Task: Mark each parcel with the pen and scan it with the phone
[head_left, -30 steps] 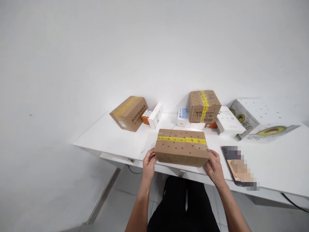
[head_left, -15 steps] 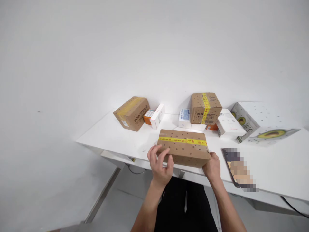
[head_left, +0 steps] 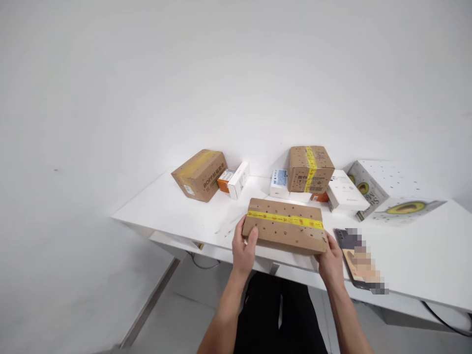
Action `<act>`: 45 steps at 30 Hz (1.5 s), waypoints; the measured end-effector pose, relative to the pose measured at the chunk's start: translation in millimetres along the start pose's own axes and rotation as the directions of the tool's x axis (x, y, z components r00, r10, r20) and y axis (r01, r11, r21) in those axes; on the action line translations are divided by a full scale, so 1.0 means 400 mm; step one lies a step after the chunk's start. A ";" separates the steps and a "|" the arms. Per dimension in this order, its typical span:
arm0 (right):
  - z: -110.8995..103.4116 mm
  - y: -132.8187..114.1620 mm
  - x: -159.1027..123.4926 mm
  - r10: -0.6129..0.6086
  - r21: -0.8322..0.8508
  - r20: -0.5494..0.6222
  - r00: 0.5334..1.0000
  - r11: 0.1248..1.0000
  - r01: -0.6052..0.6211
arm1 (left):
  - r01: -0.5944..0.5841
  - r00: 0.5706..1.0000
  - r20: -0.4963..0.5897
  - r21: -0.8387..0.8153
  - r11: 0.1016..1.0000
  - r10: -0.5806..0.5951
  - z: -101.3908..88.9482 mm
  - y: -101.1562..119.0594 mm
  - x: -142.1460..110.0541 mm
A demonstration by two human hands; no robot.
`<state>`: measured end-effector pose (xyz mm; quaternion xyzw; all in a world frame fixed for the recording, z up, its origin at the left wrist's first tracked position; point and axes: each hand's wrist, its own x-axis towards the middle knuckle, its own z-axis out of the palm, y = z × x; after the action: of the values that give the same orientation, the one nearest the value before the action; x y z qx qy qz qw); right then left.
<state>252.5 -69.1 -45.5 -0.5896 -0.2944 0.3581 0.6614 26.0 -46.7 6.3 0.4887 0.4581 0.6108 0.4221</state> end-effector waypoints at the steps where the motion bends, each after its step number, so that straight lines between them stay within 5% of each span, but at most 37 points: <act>1: 0.009 -0.010 0.004 0.010 0.029 0.007 1.000 1.000 -0.010 | -0.033 0.999 -0.013 -0.038 0.999 0.033 0.003 -0.009 -0.003; 6: 0.028 -0.033 0.038 -0.144 0.039 0.014 0.990 0.989 0.143 | -0.144 0.987 -0.090 -0.100 0.984 0.136 -0.012 -0.084 -0.021; 10: 0.021 -0.006 0.028 -0.074 0.038 -0.045 0.996 0.996 0.076 | -0.121 0.986 -0.127 -0.060 0.991 0.113 -0.033 -0.134 -0.052; 13: 0.013 0.004 0.007 -0.015 0.158 -0.076 0.997 0.987 0.027 | -0.149 0.985 -0.098 -0.062 0.987 0.142 -0.039 -0.138 -0.065; 17: 0.004 -0.052 -0.016 -0.092 0.224 -0.111 0.989 0.968 0.115 | -0.264 0.958 -0.087 0.097 0.960 0.272 -0.038 -0.103 -0.058; 19: -0.002 -0.105 -0.025 -0.114 0.273 -0.086 0.990 0.953 0.133 | -0.411 0.897 -0.043 0.287 0.866 0.440 -0.030 -0.070 -0.053; 22: -0.006 -0.185 -0.035 -0.113 0.383 0.061 0.992 0.920 0.082 | -0.647 0.726 0.116 0.448 0.616 0.678 0.001 -0.010 -0.052; 24: 0.000 -0.224 -0.036 -0.150 0.420 0.213 0.966 0.906 0.048 | -0.739 0.642 0.216 0.431 0.518 0.736 0.035 0.026 -0.053; 26: 0.016 -0.245 -0.034 -0.202 0.413 0.337 0.920 0.909 0.048 | -0.776 0.613 0.306 0.406 0.482 0.728 0.075 0.049 -0.054; 28: 0.041 -0.248 -0.030 -0.236 0.375 0.367 0.900 0.923 0.090 | -0.783 0.614 0.378 0.404 0.474 0.693 0.111 0.055 -0.055; 31: 0.083 -0.226 -0.024 -0.276 0.224 0.259 0.926 0.949 0.220 | -0.764 0.636 0.429 0.465 0.446 0.641 0.147 0.037 -0.055; 38: 0.122 -0.186 -0.028 -0.262 -0.131 0.108 0.959 0.952 0.275 | -0.753 0.632 0.454 0.549 0.363 0.628 0.155 -0.011 -0.065; 45: 0.114 -0.191 -0.038 -0.395 -0.478 0.224 0.891 0.752 0.454 | -0.758 0.623 0.452 0.552 0.348 0.639 0.154 -0.016 -0.063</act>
<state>216.6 -59.2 36.7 -0.6424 -0.5414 0.1374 0.5247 91.2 -60.6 0.9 0.8029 0.3638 0.4676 -0.0650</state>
